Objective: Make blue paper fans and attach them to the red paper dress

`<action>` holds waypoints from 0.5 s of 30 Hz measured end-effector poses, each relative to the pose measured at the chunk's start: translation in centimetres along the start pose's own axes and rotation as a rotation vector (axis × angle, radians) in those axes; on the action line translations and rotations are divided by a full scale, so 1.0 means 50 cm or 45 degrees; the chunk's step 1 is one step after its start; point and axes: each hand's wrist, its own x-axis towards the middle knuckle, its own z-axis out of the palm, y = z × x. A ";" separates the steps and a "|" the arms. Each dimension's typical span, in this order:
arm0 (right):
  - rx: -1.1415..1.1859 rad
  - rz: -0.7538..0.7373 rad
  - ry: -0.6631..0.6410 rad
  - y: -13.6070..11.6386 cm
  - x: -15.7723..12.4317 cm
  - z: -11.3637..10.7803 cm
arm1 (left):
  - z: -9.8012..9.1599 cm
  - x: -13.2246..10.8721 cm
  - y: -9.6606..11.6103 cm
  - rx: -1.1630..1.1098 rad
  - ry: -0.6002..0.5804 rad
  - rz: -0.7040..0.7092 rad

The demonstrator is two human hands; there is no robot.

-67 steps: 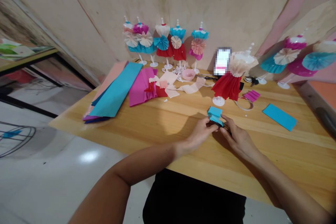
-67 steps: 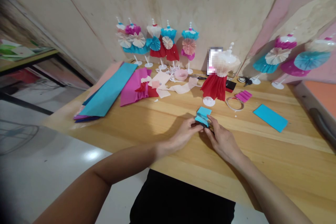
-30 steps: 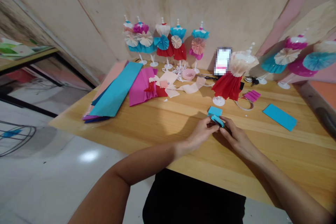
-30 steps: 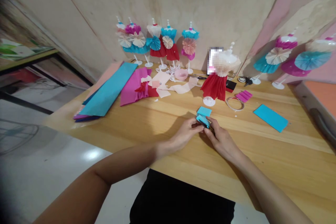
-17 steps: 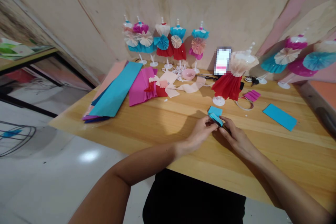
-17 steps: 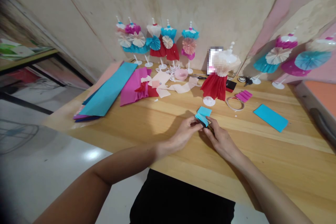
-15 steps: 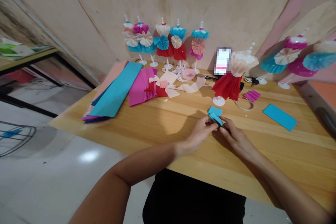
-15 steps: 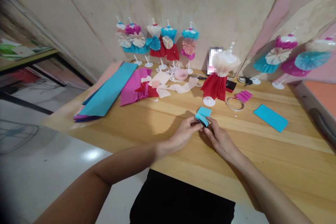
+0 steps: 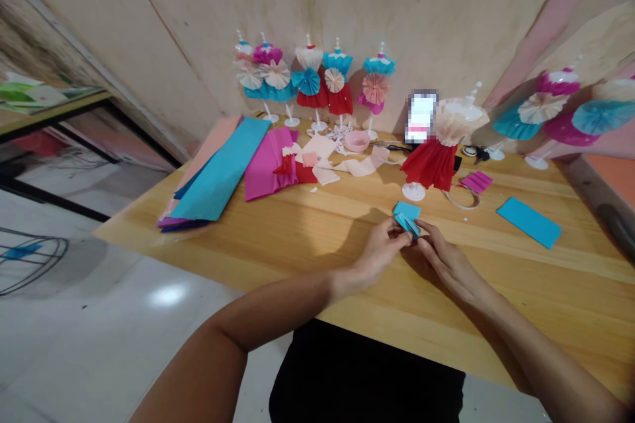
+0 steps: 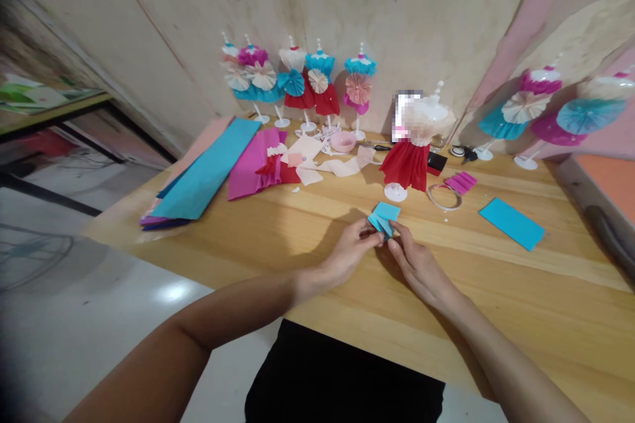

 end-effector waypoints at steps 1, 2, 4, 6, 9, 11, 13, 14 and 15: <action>-0.006 0.004 -0.001 -0.001 0.000 -0.001 | 0.000 0.000 0.000 -0.006 0.000 -0.004; -0.010 0.005 -0.002 -0.002 0.000 -0.001 | 0.000 0.000 0.001 -0.014 0.003 -0.008; -0.018 0.003 -0.007 -0.002 0.001 0.000 | -0.001 0.002 0.002 -0.020 0.024 -0.007; -0.013 0.012 -0.006 -0.003 0.002 0.000 | -0.005 0.005 0.004 -0.013 0.055 -0.004; 0.059 0.037 -0.003 -0.007 -0.001 -0.003 | -0.011 0.012 0.003 0.000 0.062 -0.009; 0.151 0.048 -0.016 -0.011 -0.004 -0.006 | -0.014 0.015 0.001 0.014 0.049 -0.010; 0.286 0.054 -0.037 -0.014 -0.007 -0.006 | -0.014 0.016 0.001 0.030 0.054 -0.007; 0.369 0.057 -0.042 -0.015 -0.007 -0.006 | -0.014 0.015 0.002 0.029 0.055 -0.011; 0.457 0.061 -0.042 -0.015 -0.007 -0.004 | -0.013 0.014 0.003 0.018 0.049 -0.021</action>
